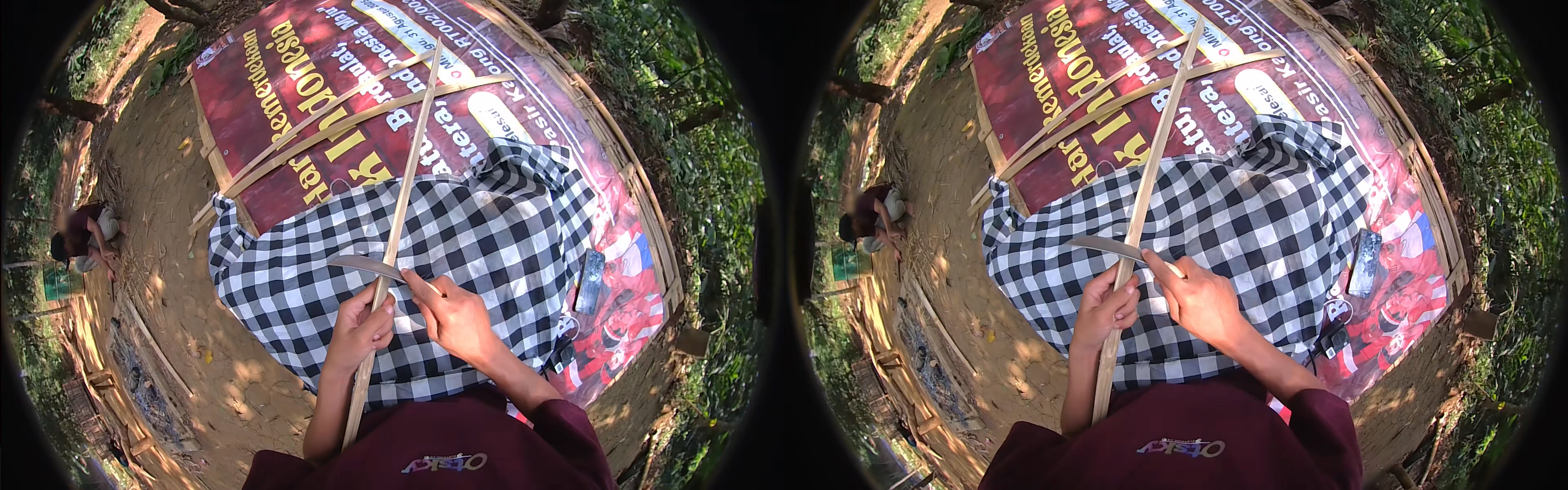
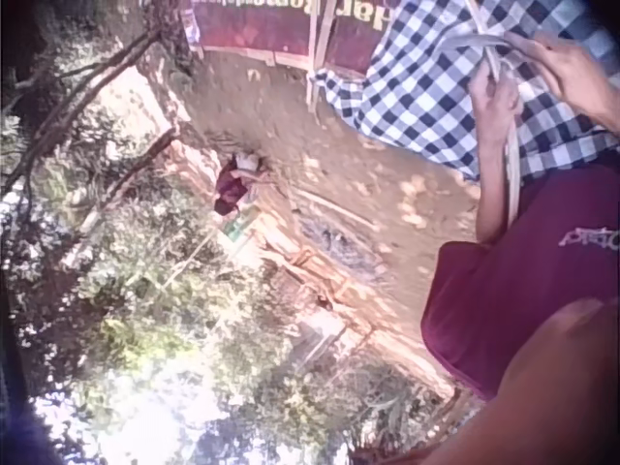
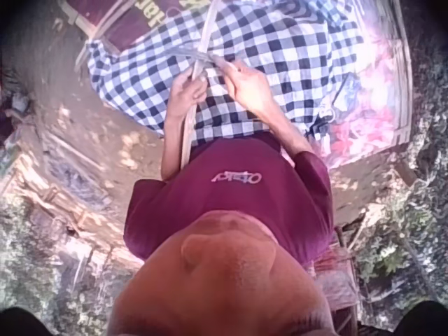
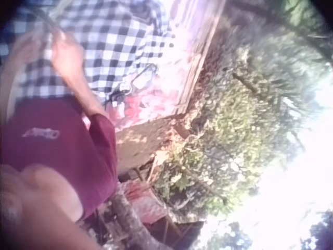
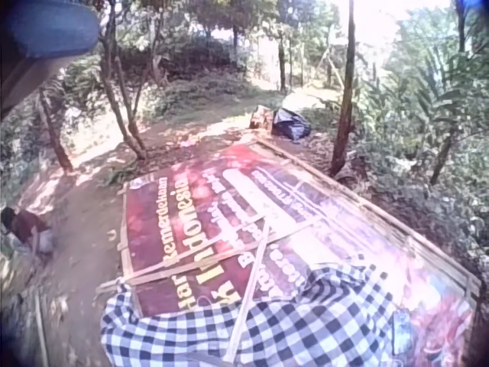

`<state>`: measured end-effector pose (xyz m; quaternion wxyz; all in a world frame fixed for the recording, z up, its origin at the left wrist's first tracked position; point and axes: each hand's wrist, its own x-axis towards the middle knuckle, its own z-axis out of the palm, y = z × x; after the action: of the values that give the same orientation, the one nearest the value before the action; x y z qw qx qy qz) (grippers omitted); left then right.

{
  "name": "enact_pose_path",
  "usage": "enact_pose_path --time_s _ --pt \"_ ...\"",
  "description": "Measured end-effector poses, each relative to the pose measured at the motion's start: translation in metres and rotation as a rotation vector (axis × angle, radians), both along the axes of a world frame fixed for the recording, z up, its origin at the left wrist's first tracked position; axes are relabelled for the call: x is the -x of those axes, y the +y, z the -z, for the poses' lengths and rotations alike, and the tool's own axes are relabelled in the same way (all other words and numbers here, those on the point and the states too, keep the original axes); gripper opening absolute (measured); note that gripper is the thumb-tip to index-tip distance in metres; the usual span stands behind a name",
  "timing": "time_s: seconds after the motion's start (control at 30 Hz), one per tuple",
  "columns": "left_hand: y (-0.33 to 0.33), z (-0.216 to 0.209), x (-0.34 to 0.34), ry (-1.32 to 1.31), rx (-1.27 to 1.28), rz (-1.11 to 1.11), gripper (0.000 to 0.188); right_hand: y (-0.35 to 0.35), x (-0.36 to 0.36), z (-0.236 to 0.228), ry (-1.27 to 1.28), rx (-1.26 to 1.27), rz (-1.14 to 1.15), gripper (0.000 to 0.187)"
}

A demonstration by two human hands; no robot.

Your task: The person peels and shapes thin strips of wood using a curved blade over a cloth-covered wooden platform.

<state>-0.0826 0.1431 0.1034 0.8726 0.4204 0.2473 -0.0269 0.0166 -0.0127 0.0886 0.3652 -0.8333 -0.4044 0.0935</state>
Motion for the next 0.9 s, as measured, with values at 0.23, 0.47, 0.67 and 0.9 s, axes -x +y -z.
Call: enact_pose_path --time_s 0.23,0.47,0.67,0.9 --pt "-0.008 0.001 -0.007 0.074 -0.118 0.03 0.006 -0.012 -0.001 0.011 -0.088 0.027 -0.059 0.056" --pt "-0.02 -0.001 0.004 0.125 -0.117 0.067 0.02 -0.033 -0.034 0.023 0.039 0.016 0.183 0.043" --pt "-0.024 0.004 -0.012 0.129 -0.108 0.108 0.017 -0.031 -0.003 0.022 0.052 -0.025 0.023 0.041" --pt "-0.022 0.002 -0.01 0.143 -0.124 0.092 0.015 -0.032 -0.019 0.027 0.065 -0.057 0.139 0.042"
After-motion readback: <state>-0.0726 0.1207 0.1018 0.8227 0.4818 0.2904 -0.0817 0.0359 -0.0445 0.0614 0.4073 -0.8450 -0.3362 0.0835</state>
